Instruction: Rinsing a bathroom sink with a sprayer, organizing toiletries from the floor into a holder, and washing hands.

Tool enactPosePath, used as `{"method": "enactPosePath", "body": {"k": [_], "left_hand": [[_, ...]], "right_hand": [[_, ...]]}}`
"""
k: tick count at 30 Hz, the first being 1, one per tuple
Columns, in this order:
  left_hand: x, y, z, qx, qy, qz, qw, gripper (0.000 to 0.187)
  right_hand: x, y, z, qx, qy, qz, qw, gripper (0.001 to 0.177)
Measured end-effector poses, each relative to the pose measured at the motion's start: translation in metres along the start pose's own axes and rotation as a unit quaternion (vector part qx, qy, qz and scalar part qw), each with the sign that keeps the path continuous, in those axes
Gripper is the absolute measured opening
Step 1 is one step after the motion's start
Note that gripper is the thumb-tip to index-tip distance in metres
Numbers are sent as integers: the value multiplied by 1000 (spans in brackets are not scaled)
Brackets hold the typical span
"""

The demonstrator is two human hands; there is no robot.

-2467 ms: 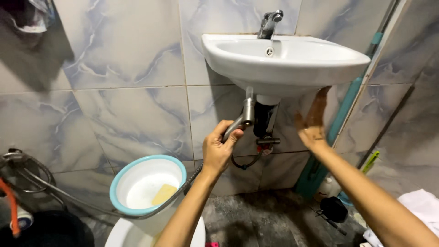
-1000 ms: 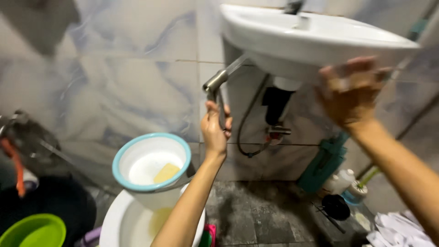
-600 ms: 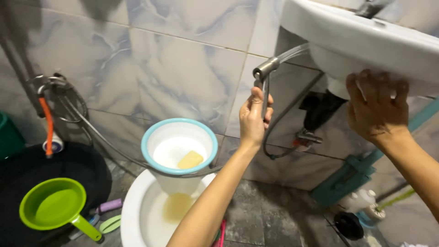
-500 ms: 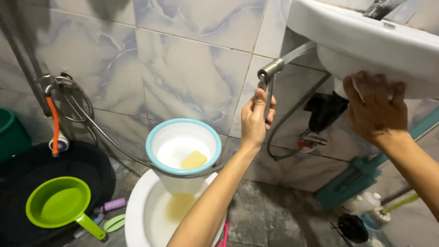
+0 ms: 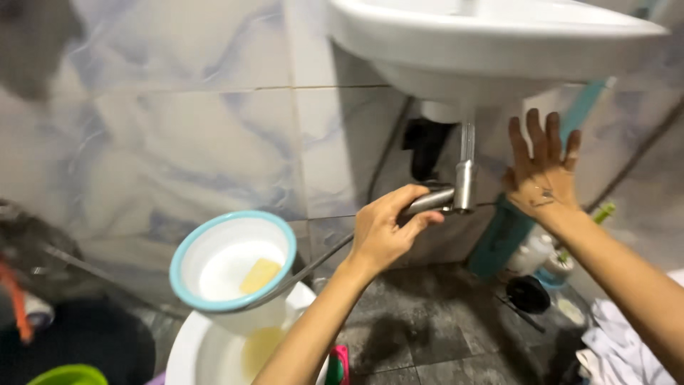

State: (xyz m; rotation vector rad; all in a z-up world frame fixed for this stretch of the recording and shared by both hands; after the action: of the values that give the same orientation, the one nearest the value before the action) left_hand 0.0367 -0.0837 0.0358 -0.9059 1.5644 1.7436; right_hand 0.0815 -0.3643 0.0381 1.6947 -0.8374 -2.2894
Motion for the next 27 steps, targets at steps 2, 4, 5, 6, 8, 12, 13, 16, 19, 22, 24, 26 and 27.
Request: {"method": "enactPosePath", "body": {"k": [2,4,5,6,8,12,13,16,19,22,24,26,27], "left_hand": [[-1,16,-10,-17,2,-41,999,36],[-3,33,-21,-31,8,-84,996,39],[-3,40,-27,-44,3,-86,995,40],[-5,46,-33,-57,-1,-89,994,41],[-4,56,-44,-72,-9,-105,992,41],[-8,85,-59,-148,-9,-164,975,41],[-8,95,-63,-149,-14,-168,974,41],[-9,122,-75,-229,-40,-170,958,39],[-13,148,-85,-299,-58,-178,936,38],[-19,171,-91,-318,-61,-206,923,37],[-24,181,-95,-322,-67,-203,922,36],[-28,185,-99,-343,-79,-197,915,37],[-30,184,-101,-364,-90,-186,908,38]], "right_hand": [[11,11,-11,-54,-34,-65,996,89],[23,24,-33,-107,-63,-130,984,96],[29,34,-45,-236,-21,-199,951,95],[37,45,-57,-359,24,-263,895,95],[37,50,-61,-389,15,-297,872,93],[34,61,-77,-524,-24,-426,737,88],[39,65,-81,-524,-20,-430,735,88],[56,73,-96,-580,-6,-465,669,83],[74,83,-107,-593,-6,-480,647,80],[82,89,-110,-599,30,-431,674,78],[92,93,-116,-599,4,-458,657,72],[90,93,-117,-626,-9,-485,611,71],[92,89,-120,-651,-27,-509,562,69]]}}
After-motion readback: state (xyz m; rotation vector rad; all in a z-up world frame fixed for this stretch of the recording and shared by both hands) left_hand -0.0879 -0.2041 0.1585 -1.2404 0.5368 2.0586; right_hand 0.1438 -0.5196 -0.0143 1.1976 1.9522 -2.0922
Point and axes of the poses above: each hand's wrist, its own x-axis away from the middle knuckle, its own z-axis out of the back of the hand, y = z × x, the point moved 8 cm from there along -x, towards the middle knuckle, and after that the axes turned 12 degrees about y, right-handed, at the moved point
